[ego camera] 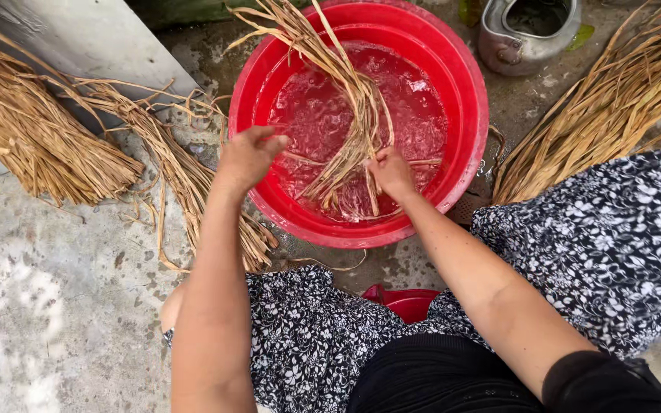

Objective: The person sits on the ground in front of a red basin of water and washes bundles of dried plant fibers. They dip each bundle into the water, swish and rub the strips, then lift the bundle out and set it aside, working through several bundles one at a time.

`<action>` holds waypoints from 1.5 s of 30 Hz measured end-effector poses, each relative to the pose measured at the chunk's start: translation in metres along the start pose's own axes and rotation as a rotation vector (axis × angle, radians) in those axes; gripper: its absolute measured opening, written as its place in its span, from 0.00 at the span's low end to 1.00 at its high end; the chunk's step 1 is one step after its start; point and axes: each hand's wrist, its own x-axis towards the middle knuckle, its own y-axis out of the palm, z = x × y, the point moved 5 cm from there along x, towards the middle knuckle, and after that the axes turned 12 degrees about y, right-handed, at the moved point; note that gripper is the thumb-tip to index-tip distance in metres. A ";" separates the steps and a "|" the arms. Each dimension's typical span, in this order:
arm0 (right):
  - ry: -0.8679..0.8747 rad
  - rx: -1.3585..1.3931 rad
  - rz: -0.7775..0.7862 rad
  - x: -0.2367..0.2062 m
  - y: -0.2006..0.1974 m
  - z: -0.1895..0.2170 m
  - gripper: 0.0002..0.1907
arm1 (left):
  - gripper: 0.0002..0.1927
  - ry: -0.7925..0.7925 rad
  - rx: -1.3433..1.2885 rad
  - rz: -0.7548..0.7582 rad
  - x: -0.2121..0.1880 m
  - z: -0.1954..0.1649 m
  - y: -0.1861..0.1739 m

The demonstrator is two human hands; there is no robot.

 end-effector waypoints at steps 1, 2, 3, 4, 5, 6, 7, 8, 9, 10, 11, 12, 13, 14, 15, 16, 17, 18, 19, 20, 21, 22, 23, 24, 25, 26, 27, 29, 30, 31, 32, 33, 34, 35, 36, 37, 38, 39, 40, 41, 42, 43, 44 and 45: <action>0.049 -0.110 0.093 -0.006 0.008 0.000 0.16 | 0.28 0.026 -0.031 0.001 -0.002 -0.005 0.009; 0.094 -0.221 0.185 -0.009 0.016 -0.001 0.19 | 0.28 0.040 -0.048 0.003 -0.005 -0.008 0.017; 0.136 -0.334 0.275 -0.010 0.021 -0.004 0.22 | 0.27 0.054 -0.065 0.000 -0.008 -0.011 0.025; 0.104 -0.382 0.278 -0.007 0.022 -0.005 0.18 | 0.27 0.070 -0.082 0.000 -0.010 -0.011 0.031; 0.078 -0.431 0.284 -0.002 0.022 -0.006 0.15 | 0.27 0.075 -0.083 0.019 -0.013 -0.010 0.036; 0.052 -0.481 0.295 0.004 0.022 -0.010 0.13 | 0.27 0.076 -0.083 0.041 -0.016 -0.009 0.041; 0.170 -0.365 0.274 0.012 0.017 -0.019 0.15 | 0.28 0.078 -0.085 0.061 -0.019 -0.007 0.045; 0.285 -0.243 0.246 0.021 0.011 -0.026 0.17 | 0.28 0.085 -0.088 0.057 -0.021 -0.005 0.046; 0.397 -0.116 0.216 0.027 0.009 -0.033 0.20 | 0.28 0.096 -0.088 0.053 -0.023 -0.003 0.048; 0.366 -0.214 0.202 0.031 0.009 -0.035 0.18 | 0.28 0.104 -0.089 0.051 -0.024 -0.001 0.049; 0.335 -0.314 0.189 0.034 0.010 -0.036 0.18 | 0.28 0.079 -0.094 0.073 -0.025 0.003 0.051; 0.304 -0.415 0.178 0.033 0.015 -0.036 0.18 | 0.28 0.052 -0.099 0.094 -0.025 0.006 0.055; 0.175 -0.599 0.371 0.027 0.029 -0.034 0.13 | 0.28 0.024 -0.107 0.117 -0.024 0.009 0.061; 0.041 -0.778 0.564 0.018 0.045 -0.033 0.09 | 0.28 0.034 -0.068 0.161 -0.023 0.011 0.068; 0.036 -0.754 0.628 0.010 0.054 -0.034 0.09 | 0.27 0.046 -0.030 0.204 -0.021 0.012 0.076; 0.029 -0.729 0.689 0.006 0.059 -0.033 0.09 | 0.27 0.059 0.008 0.245 -0.018 0.013 0.085; 0.027 -0.703 0.624 0.007 0.059 -0.030 0.11 | 0.26 0.099 0.013 0.257 -0.015 0.012 0.094; 0.026 -0.677 0.562 0.008 0.058 -0.027 0.13 | 0.25 0.139 0.017 0.272 -0.012 0.011 0.105; 0.027 -0.649 0.501 0.009 0.055 -0.022 0.15 | 0.24 0.178 0.022 0.289 -0.010 0.010 0.115; 0.105 -0.235 0.567 0.007 0.053 -0.015 0.12 | 0.24 0.167 0.019 0.293 -0.008 0.010 0.124; 0.173 0.185 0.610 0.007 0.049 -0.006 0.09 | 0.24 0.160 0.016 0.295 -0.004 0.010 0.131; 0.237 0.607 0.632 0.008 0.043 0.002 0.07 | 0.24 0.155 0.012 0.300 0.000 0.009 0.137; 0.288 0.663 0.640 0.005 0.039 0.007 0.08 | 0.25 0.160 -0.037 0.292 0.003 0.008 0.141; 0.340 0.727 0.641 0.002 0.040 0.014 0.09 | 0.26 0.171 -0.083 0.288 0.006 0.008 0.143; 0.277 0.812 0.702 -0.006 0.043 0.027 0.08 | 0.27 0.195 -0.126 0.287 0.012 0.005 0.145; 0.204 0.900 0.747 -0.011 0.042 0.037 0.07 | 0.29 0.238 -0.226 0.218 0.018 0.003 0.142; 0.237 1.028 0.811 -0.017 0.042 0.041 0.09 | 0.33 0.292 -0.332 0.160 0.025 -0.002 0.142; 0.162 0.993 0.735 -0.023 0.040 0.045 0.06 | 0.18 0.174 -0.394 0.307 0.033 0.002 0.150; 0.108 0.904 0.642 -0.024 0.036 0.044 0.05 | 0.15 0.172 -0.419 0.375 0.035 0.003 0.154; -0.071 0.936 0.514 -0.025 0.025 0.047 0.05 | 0.14 0.310 -0.429 0.418 0.037 -0.005 0.158; 0.016 0.934 0.463 -0.025 0.023 0.040 0.06 | 0.14 0.121 -0.568 0.492 0.037 0.004 0.167; 0.007 0.928 0.410 -0.026 0.017 0.038 0.06 | 0.12 -0.008 -0.789 0.469 0.039 0.005 0.171; 0.067 0.986 0.469 -0.028 0.016 0.035 0.04 | 0.13 -0.078 -0.806 0.464 0.038 0.006 0.178; 0.032 1.013 0.509 -0.029 0.013 0.035 0.06 | 0.16 0.352 -0.015 0.384 0.047 -0.005 0.171; 0.058 0.931 0.529 -0.030 0.012 0.032 0.10 | 0.16 0.485 0.379 0.290 0.050 -0.014 0.172; 0.085 0.978 0.569 -0.031 0.009 0.030 0.13 | 0.17 0.415 0.594 0.286 0.054 -0.017 0.177; 0.116 1.029 0.612 -0.032 0.007 0.029 0.15 | 0.18 0.314 0.769 0.320 0.063 -0.023 0.188; 0.113 1.058 0.550 -0.031 0.000 0.026 0.15 | 0.19 0.196 0.988 0.369 0.068 -0.031 0.203; 0.109 1.082 0.493 -0.030 -0.005 0.025 0.16 | 0.20 0.121 1.206 0.425 0.072 -0.043 0.222; 0.125 1.125 0.470 -0.029 -0.010 0.022 0.15 | 0.22 0.105 1.354 0.455 0.072 -0.056 0.239; 0.139 1.166 0.454 -0.028 -0.012 0.021 0.15 | 0.23 0.089 1.514 0.486 0.075 -0.069 0.253; 0.154 1.208 0.445 -0.027 -0.015 0.019 0.15 | 0.25 0.078 1.660 0.526 0.076 -0.079 0.265; 0.165 1.215 0.523 -0.027 -0.013 0.020 0.16 | 0.27 0.064 1.764 0.535 0.076 -0.087 0.274; 0.175 1.215 0.604 -0.028 -0.012 0.021 0.17 | 0.29 0.048 1.861 0.552 0.071 -0.092 0.281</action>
